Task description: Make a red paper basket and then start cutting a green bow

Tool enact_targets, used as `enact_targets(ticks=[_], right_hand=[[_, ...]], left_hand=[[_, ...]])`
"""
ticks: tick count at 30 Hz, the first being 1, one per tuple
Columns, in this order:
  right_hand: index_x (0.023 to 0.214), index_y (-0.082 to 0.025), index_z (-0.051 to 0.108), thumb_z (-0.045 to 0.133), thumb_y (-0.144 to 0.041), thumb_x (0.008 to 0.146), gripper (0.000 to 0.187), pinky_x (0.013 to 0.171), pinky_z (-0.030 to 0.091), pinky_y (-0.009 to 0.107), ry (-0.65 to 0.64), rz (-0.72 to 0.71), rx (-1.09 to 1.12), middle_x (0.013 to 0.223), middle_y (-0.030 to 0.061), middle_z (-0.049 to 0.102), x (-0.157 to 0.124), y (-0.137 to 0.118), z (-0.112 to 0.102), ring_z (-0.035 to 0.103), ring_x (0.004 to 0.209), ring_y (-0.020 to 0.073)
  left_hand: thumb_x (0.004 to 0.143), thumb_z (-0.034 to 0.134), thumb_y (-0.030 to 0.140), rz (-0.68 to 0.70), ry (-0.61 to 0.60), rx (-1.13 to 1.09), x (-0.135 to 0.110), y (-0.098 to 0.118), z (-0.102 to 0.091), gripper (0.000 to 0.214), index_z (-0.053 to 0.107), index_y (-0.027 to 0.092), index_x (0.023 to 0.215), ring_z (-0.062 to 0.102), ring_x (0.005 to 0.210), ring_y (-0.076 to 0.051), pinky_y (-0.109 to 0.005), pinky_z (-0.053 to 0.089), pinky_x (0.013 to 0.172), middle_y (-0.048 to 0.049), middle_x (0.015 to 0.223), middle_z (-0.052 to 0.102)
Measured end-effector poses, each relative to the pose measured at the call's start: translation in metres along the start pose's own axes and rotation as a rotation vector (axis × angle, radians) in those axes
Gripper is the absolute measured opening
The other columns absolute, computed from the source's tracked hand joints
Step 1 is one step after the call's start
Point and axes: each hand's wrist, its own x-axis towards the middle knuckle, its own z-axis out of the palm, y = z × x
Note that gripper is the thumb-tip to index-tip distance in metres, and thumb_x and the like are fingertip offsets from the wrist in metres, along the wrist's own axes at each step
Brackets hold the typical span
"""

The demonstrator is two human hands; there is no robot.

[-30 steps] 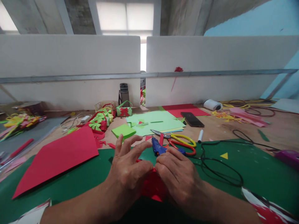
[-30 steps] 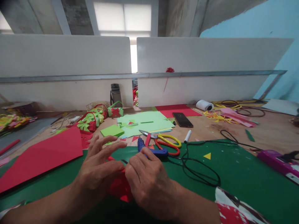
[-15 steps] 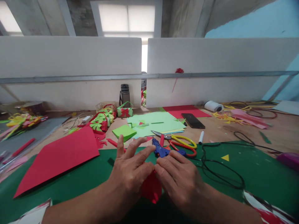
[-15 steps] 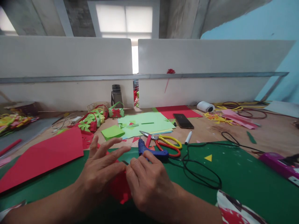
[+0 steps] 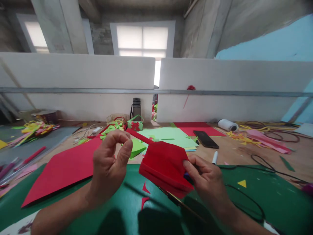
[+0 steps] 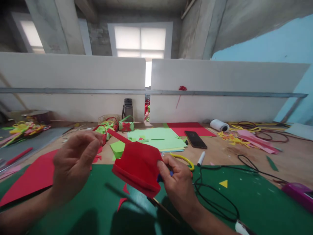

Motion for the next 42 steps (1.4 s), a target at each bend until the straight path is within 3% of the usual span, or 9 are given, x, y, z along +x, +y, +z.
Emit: enact_targets(ticks=[4, 7, 9, 16, 23, 29, 35, 39, 42], right_hand=[[0.064, -0.018, 0.054, 0.05, -0.04, 0.086, 0.031, 0.05, 0.04, 0.023, 0.011, 0.081, 0.156, 0.061, -0.001, 0.051, 0.0, 0.002, -0.004, 0.046, 0.055, 0.0127], [0.064, -0.018, 0.053, 0.052, -0.044, 0.083, 0.033, 0.046, 0.037, 0.022, 0.013, 0.173, 0.247, 0.057, -0.0024, 0.047, -0.001, 0.004, -0.005, 0.041, 0.051, 0.0116], [0.064, -0.018, 0.053, 0.054, -0.046, 0.082, 0.033, 0.048, 0.037, 0.022, 0.003, 0.215, 0.285, 0.058, -0.0021, 0.047, -0.002, 0.007, -0.004, 0.043, 0.053, 0.0122], [0.063, -0.018, 0.056, 0.057, -0.046, 0.08, 0.033, 0.049, 0.035, 0.021, -0.04, 0.317, 0.398, 0.057, -0.003, 0.048, -0.009, 0.013, 0.009, 0.04, 0.052, 0.011], [0.064, -0.018, 0.056, 0.057, -0.044, 0.082, 0.032, 0.057, 0.041, 0.023, -0.132, 0.332, 0.528, 0.062, -0.0006, 0.055, -0.015, 0.011, 0.017, 0.049, 0.059, 0.013], [0.063, -0.018, 0.053, 0.055, -0.044, 0.083, 0.033, 0.06, 0.042, 0.025, -0.196, 0.351, 0.557, 0.063, -0.0009, 0.054, -0.017, 0.011, 0.019, 0.049, 0.061, 0.0132], [0.063, -0.016, 0.057, 0.057, -0.041, 0.081, 0.03, 0.061, 0.044, 0.025, -0.236, 0.332, 0.423, 0.059, -0.0006, 0.055, -0.015, 0.009, 0.018, 0.054, 0.06, 0.014], [0.064, -0.016, 0.061, 0.055, -0.034, 0.083, 0.027, 0.061, 0.043, 0.024, -0.309, 0.276, 0.361, 0.061, 0.0, 0.059, -0.013, 0.012, 0.018, 0.055, 0.062, 0.0133], [0.079, -0.017, 0.066, 0.051, -0.037, 0.086, 0.027, 0.063, 0.046, 0.024, -0.34, 0.22, 0.314, 0.071, 0.0011, 0.064, -0.006, 0.016, 0.011, 0.058, 0.068, 0.0144]], left_hand=[[0.085, 0.055, 0.033, -0.475, -0.123, -0.26, -0.007, -0.021, 0.016, 0.02, 0.051, 0.018, 0.072, 0.05, 0.06, -0.01, -0.021, 0.045, 0.056, 0.0032, 0.065, 0.05], [0.083, 0.058, 0.038, -0.811, -0.257, -0.652, -0.019, -0.033, 0.027, 0.025, 0.055, 0.017, 0.095, 0.06, 0.076, -0.015, -0.026, 0.049, 0.065, -0.0034, 0.085, 0.062], [0.082, 0.059, 0.037, -0.927, -0.365, -0.862, -0.024, -0.036, 0.031, 0.034, 0.053, 0.016, 0.109, 0.063, 0.084, -0.019, -0.031, 0.05, 0.072, -0.0076, 0.096, 0.065], [0.072, 0.068, 0.016, -1.105, -0.348, -1.072, -0.025, -0.03, 0.032, 0.045, 0.058, 0.014, 0.115, 0.066, 0.086, -0.023, -0.035, 0.05, 0.079, -0.011, 0.1, 0.069], [0.079, 0.063, 0.015, -1.058, -0.407, -1.064, -0.024, -0.03, 0.032, 0.03, 0.064, 0.011, 0.108, 0.066, 0.089, -0.021, -0.031, 0.049, 0.081, -0.0135, 0.103, 0.069], [0.075, 0.065, 0.013, -1.086, -0.333, -1.055, -0.023, -0.027, 0.034, 0.029, 0.066, 0.008, 0.103, 0.067, 0.089, -0.025, -0.037, 0.049, 0.086, -0.0148, 0.097, 0.07], [0.066, 0.069, 0.007, -1.182, -0.15, -0.894, -0.021, -0.03, 0.032, 0.022, 0.067, 0.011, 0.087, 0.069, 0.068, -0.02, -0.029, 0.055, 0.066, -0.0091, 0.078, 0.073], [0.068, 0.066, 0.006, -1.233, -0.156, -0.765, -0.013, -0.027, 0.029, 0.02, 0.065, 0.012, 0.087, 0.069, 0.066, -0.021, -0.029, 0.056, 0.059, -0.0088, 0.079, 0.072], [0.071, 0.06, 0.002, -1.233, -0.126, -0.706, -0.005, -0.026, 0.026, 0.016, 0.065, 0.013, 0.081, 0.068, 0.059, -0.018, -0.025, 0.055, 0.054, -0.0063, 0.073, 0.071]])
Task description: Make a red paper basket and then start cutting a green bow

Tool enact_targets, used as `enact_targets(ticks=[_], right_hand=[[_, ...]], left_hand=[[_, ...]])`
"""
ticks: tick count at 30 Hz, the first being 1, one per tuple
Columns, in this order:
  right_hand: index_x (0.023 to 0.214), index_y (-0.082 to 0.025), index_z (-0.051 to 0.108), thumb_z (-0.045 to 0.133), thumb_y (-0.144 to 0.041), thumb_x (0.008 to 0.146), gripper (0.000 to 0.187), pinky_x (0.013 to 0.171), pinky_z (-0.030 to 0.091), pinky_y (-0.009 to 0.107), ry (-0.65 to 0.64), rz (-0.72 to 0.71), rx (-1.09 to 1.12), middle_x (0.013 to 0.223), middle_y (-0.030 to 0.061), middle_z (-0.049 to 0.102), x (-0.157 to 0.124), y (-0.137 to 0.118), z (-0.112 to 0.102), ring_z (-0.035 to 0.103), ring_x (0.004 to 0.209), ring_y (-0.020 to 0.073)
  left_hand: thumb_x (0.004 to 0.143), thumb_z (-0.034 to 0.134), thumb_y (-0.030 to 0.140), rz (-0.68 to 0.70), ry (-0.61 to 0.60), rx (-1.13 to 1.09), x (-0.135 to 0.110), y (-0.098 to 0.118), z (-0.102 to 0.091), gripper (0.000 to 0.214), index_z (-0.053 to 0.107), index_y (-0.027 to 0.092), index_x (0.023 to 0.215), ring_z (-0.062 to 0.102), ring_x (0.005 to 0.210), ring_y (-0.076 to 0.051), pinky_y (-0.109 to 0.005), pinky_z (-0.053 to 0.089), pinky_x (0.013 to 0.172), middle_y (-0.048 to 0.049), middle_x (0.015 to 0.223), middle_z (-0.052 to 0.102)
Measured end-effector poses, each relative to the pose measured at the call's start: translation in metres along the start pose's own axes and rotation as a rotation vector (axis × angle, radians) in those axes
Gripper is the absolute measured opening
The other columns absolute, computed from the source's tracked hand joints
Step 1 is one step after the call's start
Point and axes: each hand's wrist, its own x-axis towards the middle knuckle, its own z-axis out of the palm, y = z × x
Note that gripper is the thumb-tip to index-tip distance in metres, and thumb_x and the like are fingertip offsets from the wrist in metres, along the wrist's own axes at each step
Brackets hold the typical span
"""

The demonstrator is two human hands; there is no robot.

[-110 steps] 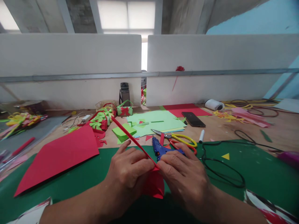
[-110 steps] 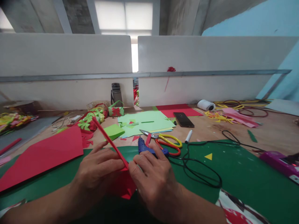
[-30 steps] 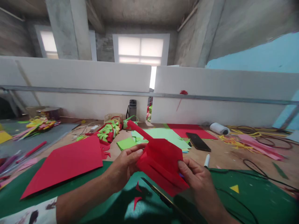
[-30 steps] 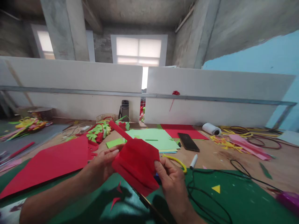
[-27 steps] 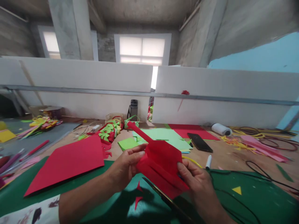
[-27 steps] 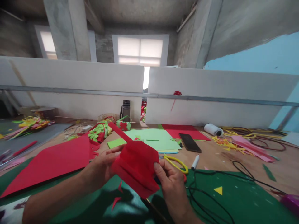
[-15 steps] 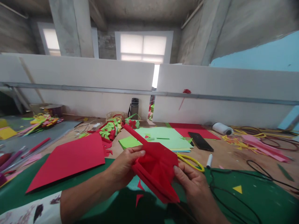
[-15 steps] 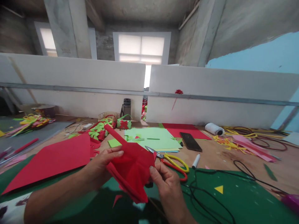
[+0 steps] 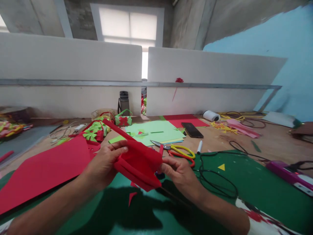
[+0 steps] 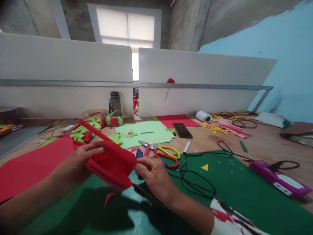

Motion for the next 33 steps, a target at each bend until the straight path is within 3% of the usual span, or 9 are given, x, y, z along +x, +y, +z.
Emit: enact_targets(ticks=[6, 9, 11, 16, 19, 23, 27, 29, 33], right_hand=[[0.096, -0.018, 0.064, 0.042, -0.032, 0.092, 0.026, 0.075, 0.046, 0.029, 0.025, -0.113, -0.667, 0.091, 0.006, 0.067, 0.014, -0.003, -0.037, 0.061, 0.084, 0.0183], [0.087, -0.017, 0.067, 0.064, -0.024, 0.077, 0.013, 0.077, 0.045, 0.037, -0.091, -0.065, -0.813, 0.089, 0.0093, 0.068, 0.017, 0.004, -0.048, 0.062, 0.087, 0.0263], [0.085, -0.017, 0.067, 0.072, -0.017, 0.065, 0.02, 0.079, 0.045, 0.04, -0.168, -0.033, -0.891, 0.091, 0.0111, 0.068, 0.018, 0.013, -0.05, 0.06, 0.093, 0.0311], [0.097, -0.019, 0.064, 0.065, -0.008, 0.064, 0.034, 0.086, 0.043, 0.042, -0.288, -0.028, -0.96, 0.103, 0.0111, 0.067, 0.019, 0.033, -0.044, 0.057, 0.104, 0.0303], [0.105, -0.02, 0.059, 0.055, -0.01, 0.073, 0.034, 0.084, 0.045, 0.038, -0.282, -0.089, -0.871, 0.104, 0.0106, 0.065, 0.02, 0.03, -0.043, 0.059, 0.099, 0.0264], [0.113, -0.02, 0.057, 0.05, -0.028, 0.082, 0.033, 0.078, 0.047, 0.036, -0.063, -0.069, -0.544, 0.103, 0.0094, 0.066, 0.018, 0.011, -0.05, 0.061, 0.092, 0.0258], [0.079, -0.018, 0.066, 0.064, -0.046, 0.071, 0.03, 0.058, 0.049, 0.032, 0.226, 0.083, -0.291, 0.066, 0.0044, 0.065, 0.008, -0.007, -0.048, 0.06, 0.063, 0.0226], [0.07, -0.02, 0.066, 0.065, -0.047, 0.069, 0.028, 0.053, 0.048, 0.03, 0.188, 0.075, -0.171, 0.058, 0.0037, 0.063, -0.001, -0.012, -0.041, 0.059, 0.057, 0.0213], [0.076, -0.026, 0.07, 0.068, -0.046, 0.065, 0.023, 0.043, 0.045, 0.028, 0.138, 0.063, -0.12, 0.051, 0.0014, 0.06, -0.018, -0.022, -0.022, 0.054, 0.046, 0.0188]], left_hand=[[0.071, 0.057, 0.0, 0.024, 0.066, 0.079, 0.007, 0.015, -0.007, 0.018, 0.066, 0.012, 0.082, 0.068, 0.058, -0.018, -0.024, 0.055, 0.051, -0.0074, 0.072, 0.071], [0.071, 0.06, 0.003, -0.033, 0.06, 0.143, 0.008, 0.016, -0.009, 0.014, 0.066, 0.011, 0.081, 0.067, 0.056, -0.018, -0.024, 0.054, 0.051, -0.008, 0.07, 0.071], [0.071, 0.06, 0.004, -0.078, 0.047, 0.186, 0.007, 0.013, -0.008, 0.012, 0.066, 0.01, 0.08, 0.067, 0.055, -0.017, -0.023, 0.054, 0.05, -0.0095, 0.071, 0.071], [0.073, 0.057, 0.005, -0.146, -0.052, 0.255, 0.003, 0.008, -0.002, 0.012, 0.068, 0.006, 0.079, 0.067, 0.058, -0.019, -0.024, 0.053, 0.054, -0.0143, 0.073, 0.072], [0.071, 0.059, 0.006, -0.124, -0.085, 0.253, 0.002, 0.007, 0.0, 0.011, 0.069, 0.007, 0.075, 0.066, 0.055, -0.017, -0.023, 0.051, 0.052, -0.0129, 0.068, 0.071], [0.068, 0.061, 0.006, -0.108, -0.1, 0.233, 0.002, 0.006, -0.001, 0.013, 0.071, 0.009, 0.076, 0.066, 0.055, -0.016, -0.022, 0.049, 0.052, -0.0121, 0.071, 0.072], [0.066, 0.057, 0.005, -0.114, -0.122, 0.252, 0.005, 0.0, -0.003, 0.018, 0.072, 0.008, 0.076, 0.066, 0.057, -0.017, -0.022, 0.049, 0.052, -0.0128, 0.072, 0.072], [0.066, 0.056, 0.006, -0.105, -0.134, 0.26, 0.006, -0.003, -0.003, 0.019, 0.072, 0.008, 0.075, 0.066, 0.056, -0.017, -0.022, 0.048, 0.05, -0.0118, 0.071, 0.072], [0.067, 0.055, 0.005, -0.091, -0.167, 0.274, 0.006, -0.009, -0.002, 0.022, 0.073, 0.01, 0.078, 0.064, 0.052, -0.015, -0.02, 0.045, 0.047, -0.0076, 0.065, 0.071]])
